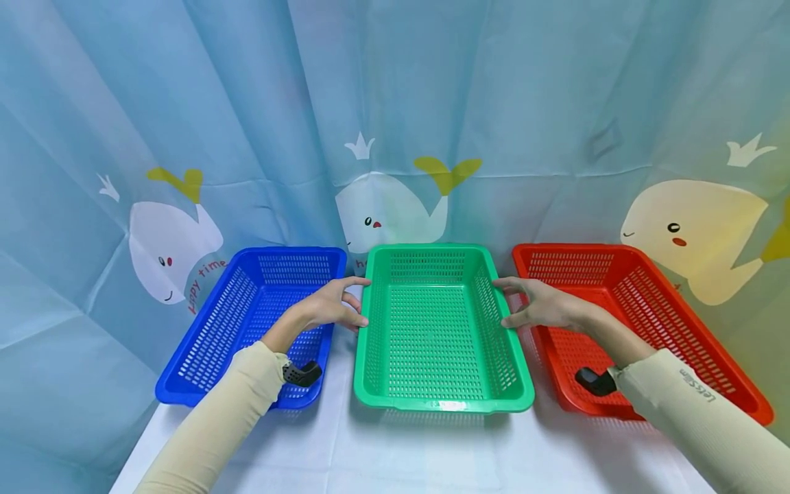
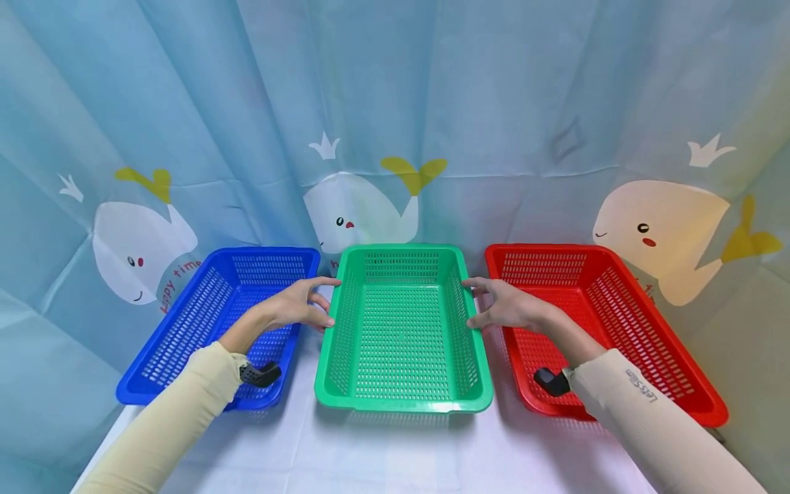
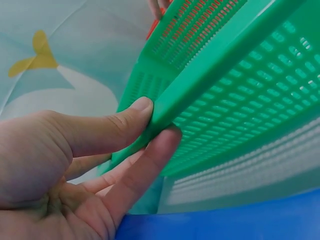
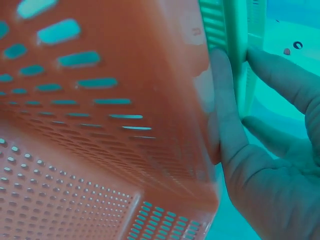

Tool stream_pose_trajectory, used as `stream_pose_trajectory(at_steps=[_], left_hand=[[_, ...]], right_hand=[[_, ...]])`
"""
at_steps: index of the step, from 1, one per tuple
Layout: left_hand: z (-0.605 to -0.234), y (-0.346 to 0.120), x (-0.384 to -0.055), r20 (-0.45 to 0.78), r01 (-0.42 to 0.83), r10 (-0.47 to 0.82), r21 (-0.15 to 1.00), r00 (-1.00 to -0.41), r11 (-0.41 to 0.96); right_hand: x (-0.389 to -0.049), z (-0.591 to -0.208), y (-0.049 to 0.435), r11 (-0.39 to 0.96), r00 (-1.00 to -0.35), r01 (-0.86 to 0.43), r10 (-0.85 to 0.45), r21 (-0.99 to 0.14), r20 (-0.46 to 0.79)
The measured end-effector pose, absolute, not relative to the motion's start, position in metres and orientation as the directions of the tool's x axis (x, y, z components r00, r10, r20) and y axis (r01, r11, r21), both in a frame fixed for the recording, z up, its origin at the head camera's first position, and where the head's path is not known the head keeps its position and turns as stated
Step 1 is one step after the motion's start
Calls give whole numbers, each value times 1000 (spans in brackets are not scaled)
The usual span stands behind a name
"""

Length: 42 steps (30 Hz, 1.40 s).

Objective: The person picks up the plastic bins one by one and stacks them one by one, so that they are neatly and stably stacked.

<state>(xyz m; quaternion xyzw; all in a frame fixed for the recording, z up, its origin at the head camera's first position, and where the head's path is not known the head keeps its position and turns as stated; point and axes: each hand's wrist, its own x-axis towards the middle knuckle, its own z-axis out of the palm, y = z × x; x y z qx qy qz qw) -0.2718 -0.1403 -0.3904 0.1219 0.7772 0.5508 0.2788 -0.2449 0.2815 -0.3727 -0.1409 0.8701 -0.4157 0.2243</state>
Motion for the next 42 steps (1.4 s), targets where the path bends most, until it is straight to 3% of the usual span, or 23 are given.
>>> stream_pose_trajectory(at_steps=[13, 22, 42], left_hand=[[-381, -143, -265, -301, -144, 496, 933, -815, 329], [-364, -151, -258, -226, -92, 502, 956, -835, 277], [-318, -169, -243, -143, 21, 489, 949, -861, 314]], right_hand=[[-233, -363, 283, 645, -890, -118, -406, -755, -208], [-226, -345, 282, 611, -899, -159, -415, -775, -143], [-215, -299, 274, 565, -910, -180, -407, -805, -82]])
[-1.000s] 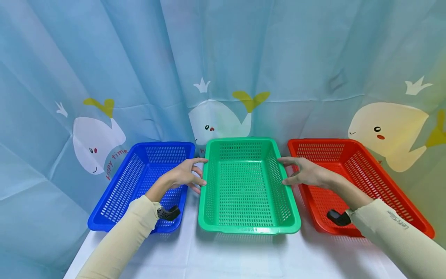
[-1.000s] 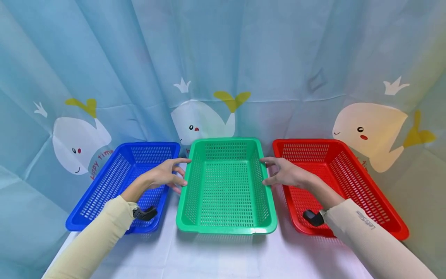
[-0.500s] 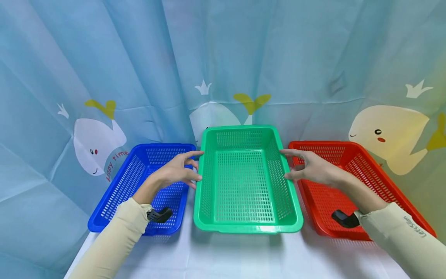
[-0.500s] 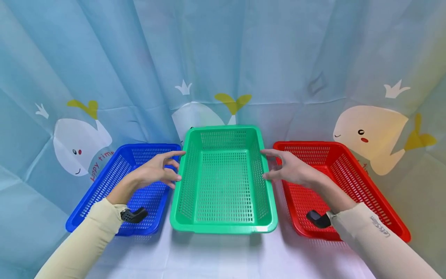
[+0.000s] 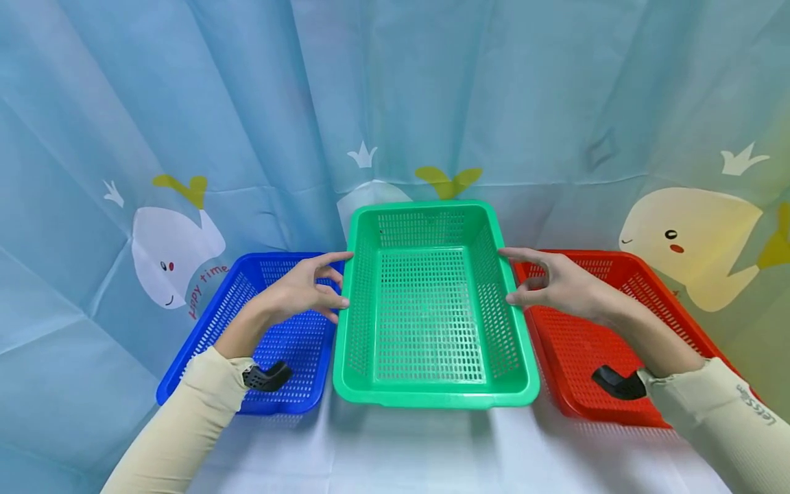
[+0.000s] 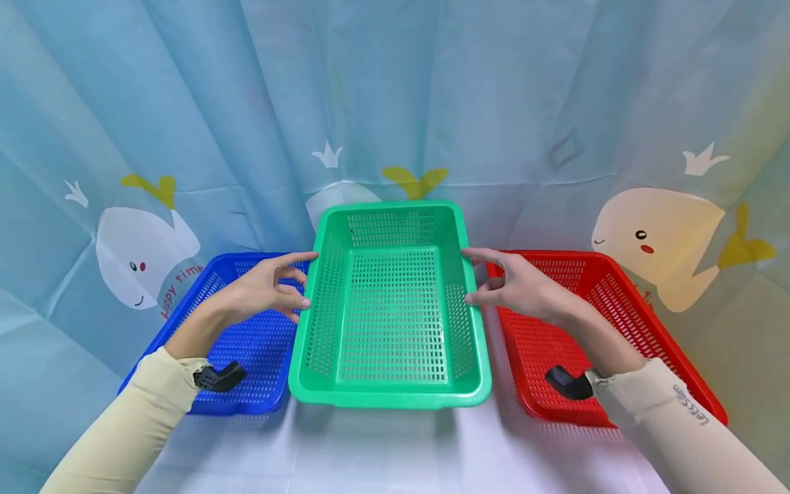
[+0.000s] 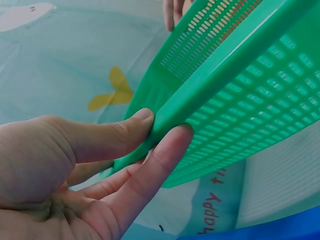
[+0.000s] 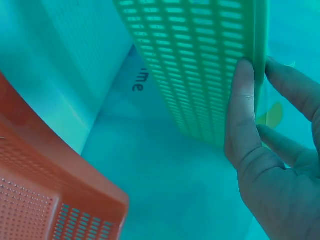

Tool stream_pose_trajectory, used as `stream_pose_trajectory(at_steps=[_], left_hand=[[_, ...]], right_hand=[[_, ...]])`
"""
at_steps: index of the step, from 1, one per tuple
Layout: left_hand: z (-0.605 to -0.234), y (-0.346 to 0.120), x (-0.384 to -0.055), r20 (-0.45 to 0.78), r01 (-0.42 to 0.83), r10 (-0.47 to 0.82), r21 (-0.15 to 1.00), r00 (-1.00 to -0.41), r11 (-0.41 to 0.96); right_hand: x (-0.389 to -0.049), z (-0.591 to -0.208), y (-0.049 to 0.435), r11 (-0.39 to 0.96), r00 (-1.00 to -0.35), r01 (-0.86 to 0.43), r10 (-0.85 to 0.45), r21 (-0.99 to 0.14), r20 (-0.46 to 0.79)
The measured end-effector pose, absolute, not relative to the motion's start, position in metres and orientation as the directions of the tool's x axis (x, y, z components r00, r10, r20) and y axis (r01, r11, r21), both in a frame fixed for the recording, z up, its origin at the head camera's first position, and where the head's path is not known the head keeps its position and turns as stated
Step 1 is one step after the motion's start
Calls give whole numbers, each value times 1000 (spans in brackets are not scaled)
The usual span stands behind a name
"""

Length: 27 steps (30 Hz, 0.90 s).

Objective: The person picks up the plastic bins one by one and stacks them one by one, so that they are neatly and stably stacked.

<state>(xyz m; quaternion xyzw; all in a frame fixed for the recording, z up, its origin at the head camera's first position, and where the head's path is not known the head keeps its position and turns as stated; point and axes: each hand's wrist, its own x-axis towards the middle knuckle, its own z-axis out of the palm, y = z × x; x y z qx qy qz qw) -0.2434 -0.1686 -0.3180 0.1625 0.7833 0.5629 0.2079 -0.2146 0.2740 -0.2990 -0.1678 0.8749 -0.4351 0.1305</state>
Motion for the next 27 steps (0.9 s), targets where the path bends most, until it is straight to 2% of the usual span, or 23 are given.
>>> stream_pose_trajectory(at_steps=[11, 19, 27], left_hand=[[-320, -170, -245, -149, 19, 478, 944, -866, 328], [-313, -190, -245, -140, 43, 499, 940, -855, 338], [-306, -222, -243, -132, 52, 489, 937, -862, 345]], right_hand=[[-215, -297, 274, 565, -908, -173, -409, -807, -91], [-217, -292, 258, 586, -912, -215, -406, -781, -53], [-225, -288, 229, 506, -885, -241, -465, -828, -26]])
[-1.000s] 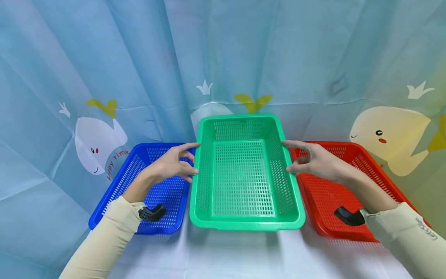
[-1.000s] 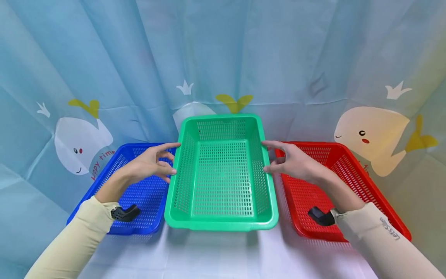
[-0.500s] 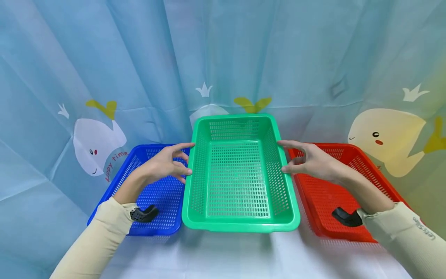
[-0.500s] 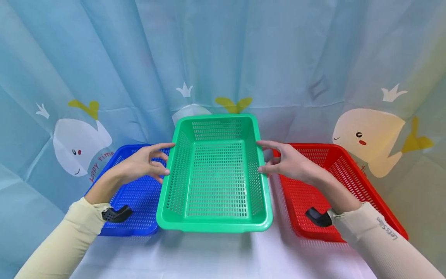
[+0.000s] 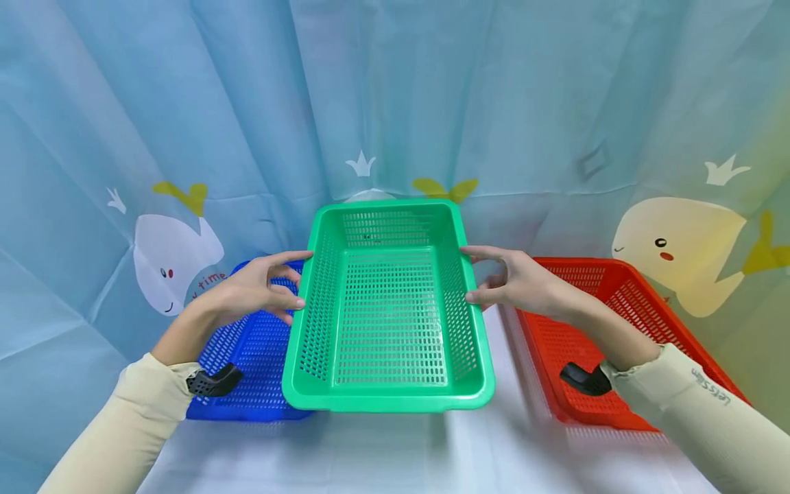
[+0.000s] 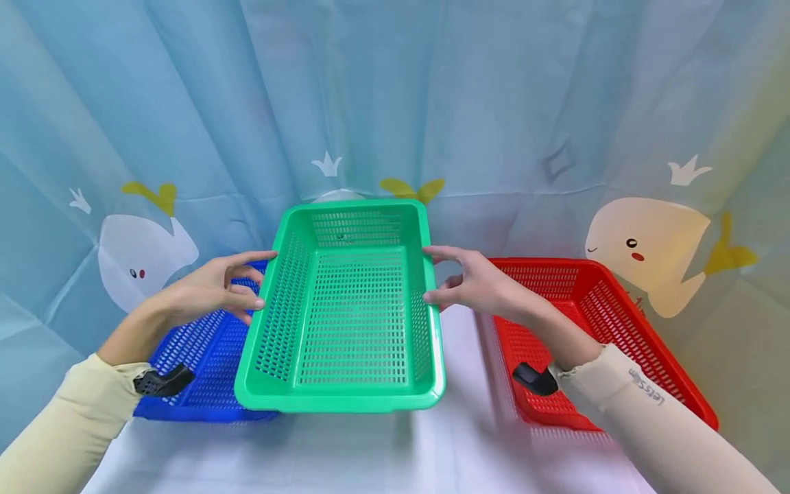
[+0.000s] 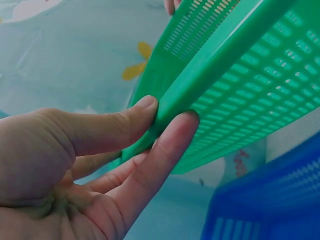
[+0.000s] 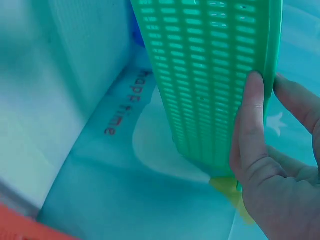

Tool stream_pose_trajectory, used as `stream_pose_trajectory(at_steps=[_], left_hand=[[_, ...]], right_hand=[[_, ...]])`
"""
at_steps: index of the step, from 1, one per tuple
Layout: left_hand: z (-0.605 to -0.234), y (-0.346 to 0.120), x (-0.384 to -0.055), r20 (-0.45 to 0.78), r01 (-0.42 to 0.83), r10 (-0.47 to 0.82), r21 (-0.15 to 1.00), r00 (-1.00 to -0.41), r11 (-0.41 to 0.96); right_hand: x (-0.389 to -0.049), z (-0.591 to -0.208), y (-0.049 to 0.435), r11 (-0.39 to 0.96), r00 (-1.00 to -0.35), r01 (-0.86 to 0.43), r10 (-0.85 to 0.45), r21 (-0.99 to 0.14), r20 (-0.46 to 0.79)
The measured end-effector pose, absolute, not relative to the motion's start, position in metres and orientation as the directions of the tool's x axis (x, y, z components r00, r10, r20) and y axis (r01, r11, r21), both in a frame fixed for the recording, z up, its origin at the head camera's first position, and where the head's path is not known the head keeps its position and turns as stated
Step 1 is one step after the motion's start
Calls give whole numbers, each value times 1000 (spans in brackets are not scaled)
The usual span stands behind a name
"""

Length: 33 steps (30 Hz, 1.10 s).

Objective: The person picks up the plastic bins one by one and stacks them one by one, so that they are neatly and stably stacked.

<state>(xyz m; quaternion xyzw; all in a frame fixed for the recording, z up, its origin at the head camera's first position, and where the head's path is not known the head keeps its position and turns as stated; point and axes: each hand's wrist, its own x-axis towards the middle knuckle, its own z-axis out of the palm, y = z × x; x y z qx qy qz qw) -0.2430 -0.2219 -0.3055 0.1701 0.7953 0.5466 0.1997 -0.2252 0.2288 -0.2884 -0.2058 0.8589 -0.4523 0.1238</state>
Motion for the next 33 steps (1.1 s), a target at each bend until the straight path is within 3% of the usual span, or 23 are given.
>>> stream_pose_trajectory(at_steps=[20, 33], left_hand=[[-281, -310, -234, -118, 109, 418, 870, -901, 481], [-294, -374, -238, -91, 121, 405, 874, -910, 470]], right_hand=[[-250, -293, 135, 353, -845, -264, -534, -898, 39], [-259, -299, 78, 284, -834, -278, -545, -917, 84]])
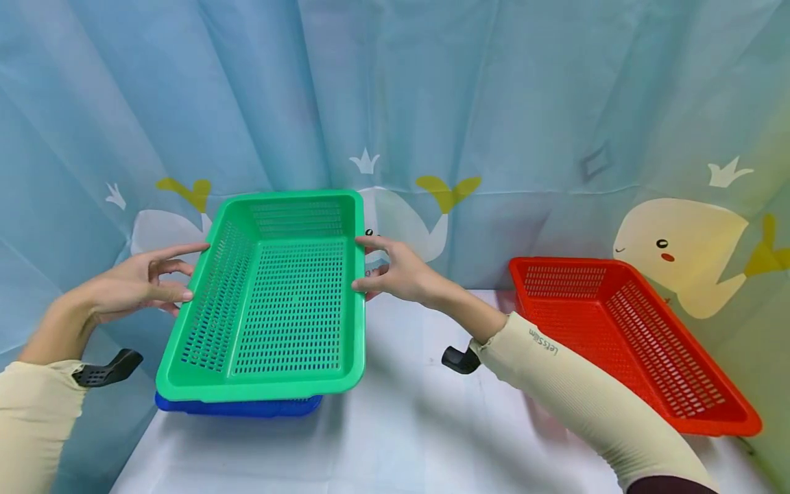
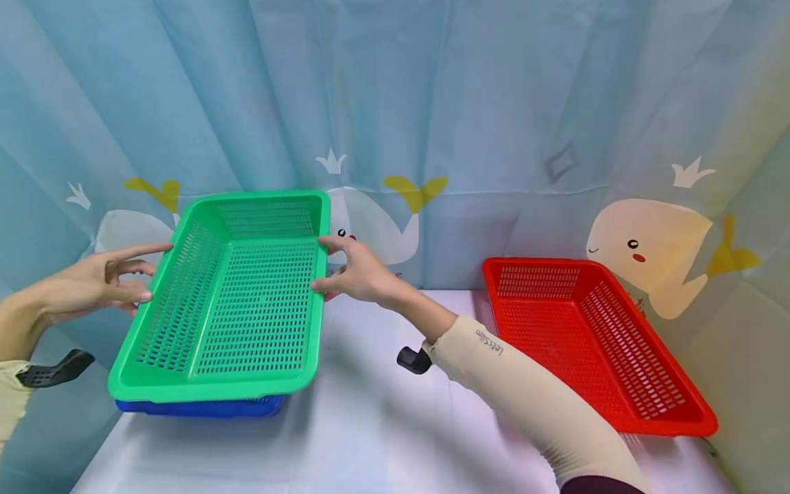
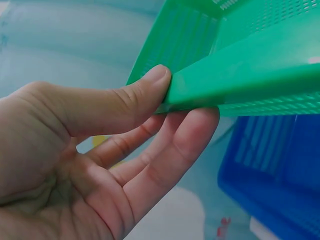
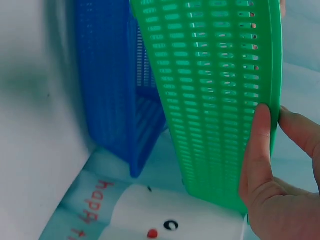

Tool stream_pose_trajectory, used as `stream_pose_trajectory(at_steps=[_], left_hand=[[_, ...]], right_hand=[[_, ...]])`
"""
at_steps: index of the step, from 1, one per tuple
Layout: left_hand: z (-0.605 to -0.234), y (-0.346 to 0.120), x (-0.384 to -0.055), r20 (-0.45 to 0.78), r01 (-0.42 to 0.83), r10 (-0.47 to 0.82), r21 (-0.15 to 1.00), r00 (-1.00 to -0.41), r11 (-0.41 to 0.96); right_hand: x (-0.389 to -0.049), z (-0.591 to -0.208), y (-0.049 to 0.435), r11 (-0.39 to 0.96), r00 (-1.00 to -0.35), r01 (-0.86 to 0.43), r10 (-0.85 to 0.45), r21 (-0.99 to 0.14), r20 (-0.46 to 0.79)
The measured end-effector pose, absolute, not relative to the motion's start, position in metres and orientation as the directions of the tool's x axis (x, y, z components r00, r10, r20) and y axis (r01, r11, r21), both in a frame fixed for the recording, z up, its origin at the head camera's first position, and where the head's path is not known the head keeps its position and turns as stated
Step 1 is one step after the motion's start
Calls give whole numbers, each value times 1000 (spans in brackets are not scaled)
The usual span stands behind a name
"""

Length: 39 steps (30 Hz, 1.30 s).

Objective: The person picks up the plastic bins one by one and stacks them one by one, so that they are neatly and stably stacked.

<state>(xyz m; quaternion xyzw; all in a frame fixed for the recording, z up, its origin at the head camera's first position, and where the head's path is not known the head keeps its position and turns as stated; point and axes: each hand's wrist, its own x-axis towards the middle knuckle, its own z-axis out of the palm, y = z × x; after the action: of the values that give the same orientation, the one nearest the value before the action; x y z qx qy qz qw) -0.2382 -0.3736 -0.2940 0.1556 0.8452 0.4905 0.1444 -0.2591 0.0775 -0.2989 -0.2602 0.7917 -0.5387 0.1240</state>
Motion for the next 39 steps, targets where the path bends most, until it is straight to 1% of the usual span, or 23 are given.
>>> stream_pose_trajectory(at_steps=[10, 17, 25, 30, 35, 39], left_hand=[[-305, -407, -243, -102, 132, 420, 860, -902, 494], [-310, -419, -249, -141, 93, 363, 825, -921, 558], [-320, -427, -258, -189, 65, 380, 823, -905, 564], [-326, -431, -263, -215, 57, 405, 824, -888, 563], [-334, -432, -269, -227, 60, 440, 834, -869, 549], [-343, -432, -272, -234, 49, 459, 850, -857, 524]], right_hand=[[-264, -315, 43, 229, -826, -258, -557, -939, 91], [-267, -329, 27, 241, -837, -249, -541, -938, 83], [-272, -347, 15, 254, -851, -225, -521, -941, 63], [-273, -357, 12, 261, -867, -187, -498, -947, 34], [-274, -366, 12, 268, -879, -140, -476, -953, -5], [-276, -375, 12, 274, -879, -129, -477, -953, -19]])
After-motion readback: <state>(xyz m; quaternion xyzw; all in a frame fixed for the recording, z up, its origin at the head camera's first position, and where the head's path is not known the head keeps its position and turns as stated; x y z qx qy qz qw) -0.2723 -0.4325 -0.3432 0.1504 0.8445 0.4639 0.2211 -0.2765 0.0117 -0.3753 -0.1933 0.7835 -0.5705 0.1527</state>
